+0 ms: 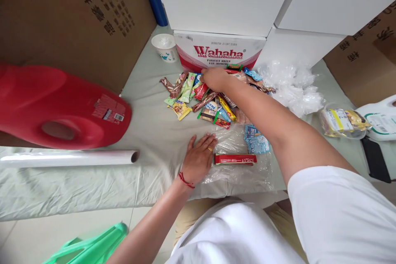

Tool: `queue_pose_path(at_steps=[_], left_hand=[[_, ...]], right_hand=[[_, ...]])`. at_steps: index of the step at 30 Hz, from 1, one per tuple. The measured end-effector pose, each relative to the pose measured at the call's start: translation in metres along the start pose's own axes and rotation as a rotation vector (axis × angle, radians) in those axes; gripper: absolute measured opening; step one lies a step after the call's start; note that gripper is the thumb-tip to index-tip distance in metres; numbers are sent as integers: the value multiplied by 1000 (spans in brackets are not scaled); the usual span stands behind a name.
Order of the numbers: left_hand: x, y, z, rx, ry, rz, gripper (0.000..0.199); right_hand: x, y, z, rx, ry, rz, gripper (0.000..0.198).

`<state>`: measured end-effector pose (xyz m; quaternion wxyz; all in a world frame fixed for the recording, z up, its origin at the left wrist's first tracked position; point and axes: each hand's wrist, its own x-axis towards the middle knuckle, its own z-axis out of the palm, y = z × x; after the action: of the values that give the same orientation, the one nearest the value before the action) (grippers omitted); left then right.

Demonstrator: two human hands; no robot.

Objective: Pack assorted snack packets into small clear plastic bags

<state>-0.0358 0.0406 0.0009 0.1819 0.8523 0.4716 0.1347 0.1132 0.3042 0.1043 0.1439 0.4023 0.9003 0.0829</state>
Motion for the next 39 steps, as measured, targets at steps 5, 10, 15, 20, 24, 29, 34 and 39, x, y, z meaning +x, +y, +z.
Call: queue_pose_path(at_steps=[5,10,15,20,24,29,34,39], left_hand=[[0,1,2,9,24,2,49],[-1,5,1,-9,40,-4,49],[1,5,-2,-36,41,-23,48],[1,2,-3,-50,28,-25,52],[1,1,-3,-24,-5,-24,53],[3,3,-4,15,-22,-31,52],[2,3,-4,34,-15,-30,52],[1,-3,1,33,16,-15,53]], right_hand=[[-38,-1,-23,65,135,44,32],[-129,-12,-49,289,33,226,34],[-202,-46,-17,573,-351,92,20],[-215,-75,23,657,-467,31,20],[-221,-79,32,664,-367,46,27],[-237,-83,29,603,-289,76,30],[-246,-92,30,566,-261,85,27],[-268,-88,33,680,-90,103,39]])
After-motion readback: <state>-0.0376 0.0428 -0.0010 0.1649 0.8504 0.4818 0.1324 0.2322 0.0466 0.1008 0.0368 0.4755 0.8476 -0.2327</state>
